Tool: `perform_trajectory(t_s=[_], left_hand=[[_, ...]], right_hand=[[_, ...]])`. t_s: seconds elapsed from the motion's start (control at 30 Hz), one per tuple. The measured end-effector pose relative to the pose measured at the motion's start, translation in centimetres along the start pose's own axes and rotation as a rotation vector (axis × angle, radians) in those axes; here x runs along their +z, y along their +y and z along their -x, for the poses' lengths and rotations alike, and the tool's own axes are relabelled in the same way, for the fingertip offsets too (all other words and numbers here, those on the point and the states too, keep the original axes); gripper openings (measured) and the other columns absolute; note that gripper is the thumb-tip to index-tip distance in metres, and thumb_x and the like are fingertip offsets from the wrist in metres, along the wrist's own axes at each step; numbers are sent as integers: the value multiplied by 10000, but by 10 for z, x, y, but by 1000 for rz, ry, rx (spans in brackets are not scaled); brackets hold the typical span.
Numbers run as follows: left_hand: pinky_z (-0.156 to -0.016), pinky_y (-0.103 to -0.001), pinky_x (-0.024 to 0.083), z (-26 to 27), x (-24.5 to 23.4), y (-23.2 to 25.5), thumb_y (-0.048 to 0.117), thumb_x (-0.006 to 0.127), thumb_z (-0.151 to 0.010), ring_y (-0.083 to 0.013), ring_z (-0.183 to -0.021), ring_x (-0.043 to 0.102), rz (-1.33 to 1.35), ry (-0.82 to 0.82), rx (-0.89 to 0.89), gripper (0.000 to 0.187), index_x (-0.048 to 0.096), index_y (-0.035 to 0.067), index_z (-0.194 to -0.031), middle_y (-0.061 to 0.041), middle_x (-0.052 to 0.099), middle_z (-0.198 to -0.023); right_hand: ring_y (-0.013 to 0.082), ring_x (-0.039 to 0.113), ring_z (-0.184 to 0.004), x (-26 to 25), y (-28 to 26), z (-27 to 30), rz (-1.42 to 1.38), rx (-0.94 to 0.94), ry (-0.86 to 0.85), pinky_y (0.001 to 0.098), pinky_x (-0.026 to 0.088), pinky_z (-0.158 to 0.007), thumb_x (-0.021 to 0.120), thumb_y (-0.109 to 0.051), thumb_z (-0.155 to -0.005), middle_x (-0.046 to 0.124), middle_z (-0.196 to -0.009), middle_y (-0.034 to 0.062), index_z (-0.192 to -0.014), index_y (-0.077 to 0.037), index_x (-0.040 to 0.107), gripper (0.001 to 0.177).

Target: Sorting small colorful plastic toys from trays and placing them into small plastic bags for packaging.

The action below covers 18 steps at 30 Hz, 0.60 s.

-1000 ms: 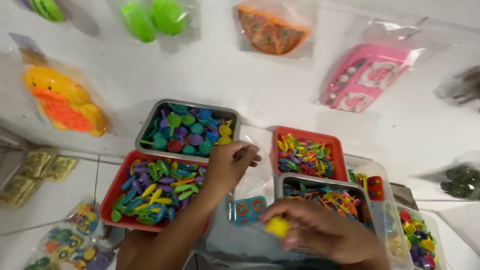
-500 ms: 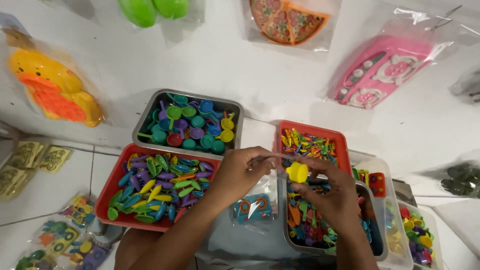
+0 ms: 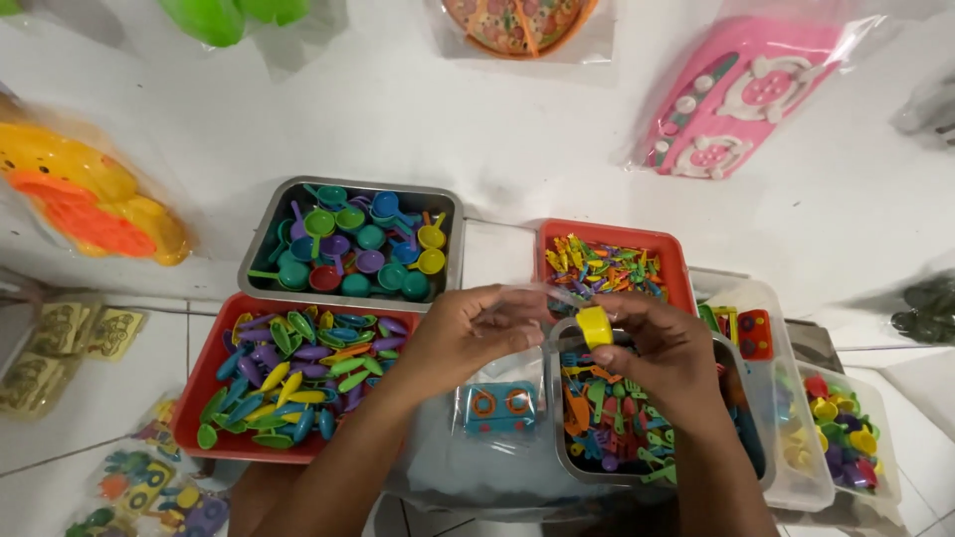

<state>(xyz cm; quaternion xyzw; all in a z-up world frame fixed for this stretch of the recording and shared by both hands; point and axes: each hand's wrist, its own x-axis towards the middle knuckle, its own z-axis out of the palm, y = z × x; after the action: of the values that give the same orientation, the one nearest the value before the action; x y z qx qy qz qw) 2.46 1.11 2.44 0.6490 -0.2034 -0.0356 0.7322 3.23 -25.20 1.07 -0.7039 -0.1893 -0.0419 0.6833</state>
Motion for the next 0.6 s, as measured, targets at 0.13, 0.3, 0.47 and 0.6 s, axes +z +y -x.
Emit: perform_trajectory(t_s=[0.13,0.3,0.47,0.6], left_hand=[[-856,-351,593,1,1,-10,177,738,-921,-174,-937,714,36,-1,-75,270,770,3,-1125,-153,791,-976],[-789,-317,610,3,3,1,107,747,-913,-144,-886,703,-11,42,-34,198,780,-12,-1069,-155,787,-872],[-709,-308,622,5,10,13,42,791,-848,-140,-820,688,-22,185,15,167,772,-67,-974,-186,782,-820],[-697,-285,631,4,11,6,35,795,-850,-139,-822,732,-24,163,20,162,797,-5,-1007,-158,802,-837]], right_hand=[[389,720,-946,-9,19,0,-73,5,23,521,608,-807,814,77,-709,729,-1015,293,-1217,145,670,532],[444,613,-1261,18,-15,-10,-63,-214,26,528,541,-976,752,-123,-840,670,-1178,253,-1220,50,663,426],[431,622,-1145,1,-9,0,134,-481,179,483,531,-971,766,-10,-805,576,-1177,297,-1260,126,561,517],[435,666,-1042,4,-23,9,289,-575,156,521,593,-927,808,52,-763,553,-1124,289,-1228,161,580,530]])
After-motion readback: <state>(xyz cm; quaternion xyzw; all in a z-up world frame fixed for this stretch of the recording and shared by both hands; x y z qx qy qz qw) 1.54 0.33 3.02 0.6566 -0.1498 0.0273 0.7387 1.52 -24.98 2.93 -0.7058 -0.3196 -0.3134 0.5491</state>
